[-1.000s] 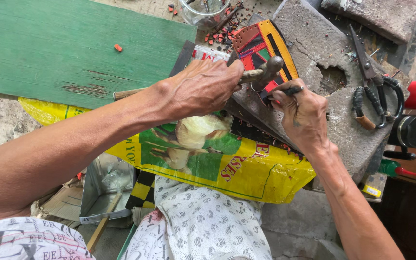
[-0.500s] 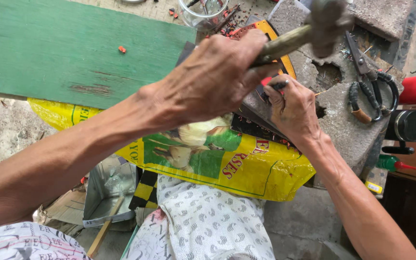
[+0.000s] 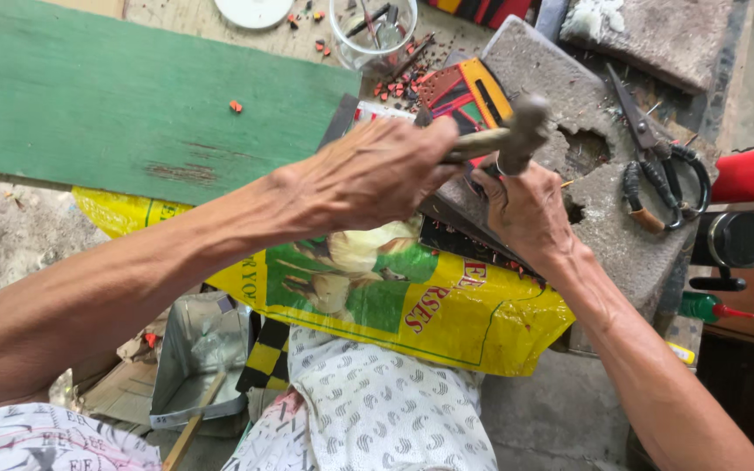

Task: The person uses a hammer and a metal punch to create holes along the edges of a colorful leather pouch. They repeatedly position the punch and strike it to form a series of holes, then set the finished pouch aside and begin working on a second pouch.

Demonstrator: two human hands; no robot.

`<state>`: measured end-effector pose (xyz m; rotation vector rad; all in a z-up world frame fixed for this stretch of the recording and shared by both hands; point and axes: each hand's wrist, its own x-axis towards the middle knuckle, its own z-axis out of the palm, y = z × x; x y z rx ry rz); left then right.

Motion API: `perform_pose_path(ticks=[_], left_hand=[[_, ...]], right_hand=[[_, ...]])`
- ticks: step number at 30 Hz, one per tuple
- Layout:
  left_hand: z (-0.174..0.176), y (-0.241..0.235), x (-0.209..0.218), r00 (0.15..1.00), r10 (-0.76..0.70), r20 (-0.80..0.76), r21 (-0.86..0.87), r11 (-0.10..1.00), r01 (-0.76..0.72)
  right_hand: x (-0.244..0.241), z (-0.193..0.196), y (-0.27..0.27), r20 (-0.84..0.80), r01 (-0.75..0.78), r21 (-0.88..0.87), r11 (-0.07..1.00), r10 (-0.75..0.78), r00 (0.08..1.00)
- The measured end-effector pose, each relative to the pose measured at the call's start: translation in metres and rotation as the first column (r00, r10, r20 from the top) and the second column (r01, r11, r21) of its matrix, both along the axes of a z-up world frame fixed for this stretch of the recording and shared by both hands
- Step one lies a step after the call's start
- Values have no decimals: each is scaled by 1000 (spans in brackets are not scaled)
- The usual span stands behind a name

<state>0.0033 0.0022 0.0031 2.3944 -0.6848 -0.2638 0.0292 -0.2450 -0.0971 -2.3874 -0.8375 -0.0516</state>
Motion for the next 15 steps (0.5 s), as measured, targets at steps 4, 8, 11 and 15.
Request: perform_pose_path(ticks=[4, 8, 11, 15], left_hand=[[9, 6, 1, 993, 32, 112, -139, 990, -16], [22, 0, 5, 908, 156, 389, -512, 856, 72], [20, -13, 1, 925, 198, 326, -659, 748, 72], [3, 1, 5, 991, -15, -129, -29, 1000, 12]], right_hand=[[-1, -3, -2, 58, -40, 73, 997, 36, 998], [-1, 0, -2, 23, -65, 112, 992, 62, 998], [-2, 2, -1, 22, -63, 117, 991, 61, 998], [1, 1, 0, 61, -23, 20, 1000, 22, 998]])
